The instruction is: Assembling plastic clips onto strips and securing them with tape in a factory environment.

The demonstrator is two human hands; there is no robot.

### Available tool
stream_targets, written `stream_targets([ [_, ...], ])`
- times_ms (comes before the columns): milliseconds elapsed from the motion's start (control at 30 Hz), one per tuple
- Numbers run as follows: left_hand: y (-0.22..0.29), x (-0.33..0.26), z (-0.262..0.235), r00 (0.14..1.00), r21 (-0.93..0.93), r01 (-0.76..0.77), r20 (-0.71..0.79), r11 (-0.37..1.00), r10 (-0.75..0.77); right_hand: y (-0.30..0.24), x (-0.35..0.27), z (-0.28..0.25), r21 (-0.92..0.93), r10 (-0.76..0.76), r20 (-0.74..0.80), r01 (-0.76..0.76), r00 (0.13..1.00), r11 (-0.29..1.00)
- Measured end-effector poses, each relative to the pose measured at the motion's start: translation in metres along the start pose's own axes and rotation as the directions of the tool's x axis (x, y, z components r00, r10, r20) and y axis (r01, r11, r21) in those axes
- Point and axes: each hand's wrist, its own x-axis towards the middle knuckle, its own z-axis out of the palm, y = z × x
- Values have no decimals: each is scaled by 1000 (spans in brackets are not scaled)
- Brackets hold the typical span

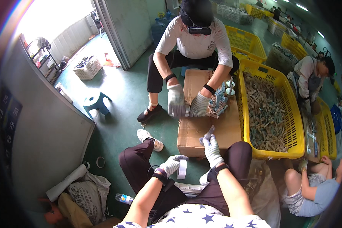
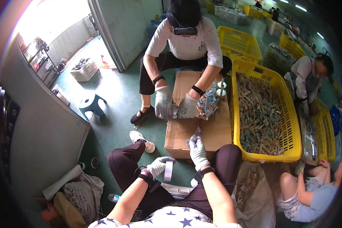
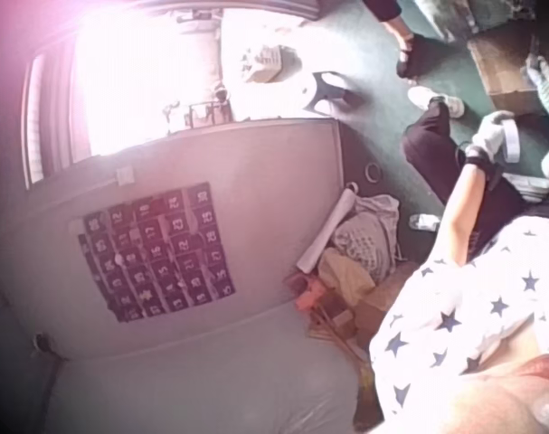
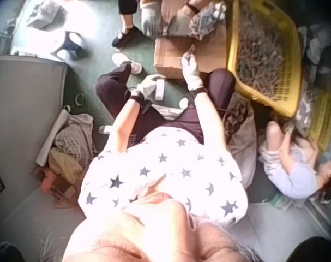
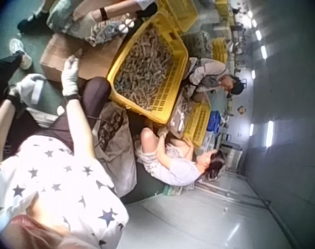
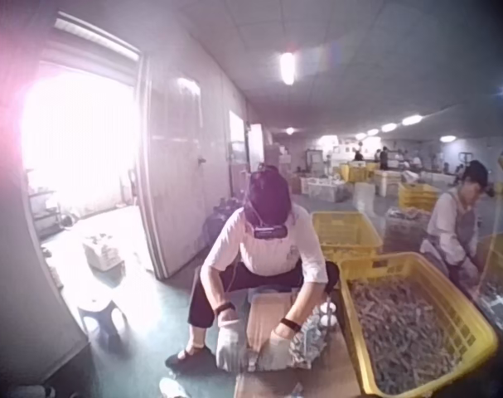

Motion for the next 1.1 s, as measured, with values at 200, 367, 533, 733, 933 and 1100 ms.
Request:
stream_targets([
  [200,6,7,14,1000,37,-14,16,999,13,-53,-56,-16,183,56,8,-57,998,981],
  [367,7,4,19,999,16,-37,6,999,37,-51,-77,-17,111,51,-40,-47,998,993],
  [533,5,2,19,998,15,-60,-3,998,60,-50,-77,-18,28,-40,-51,41,998,999],
  [733,20,14,12,992,-187,-101,-90,977,85,-64,-80,-13,-85,98,-68,-104,993,991],
  [933,3,15,16,996,-189,-44,-83,981,29,-56,-74,-9,-318,141,41,-121,989,940],
  [1100,1,19,15,998,-141,-40,-48,989,34,-76,-67,-4,-648,117,244,72,963,758],
])
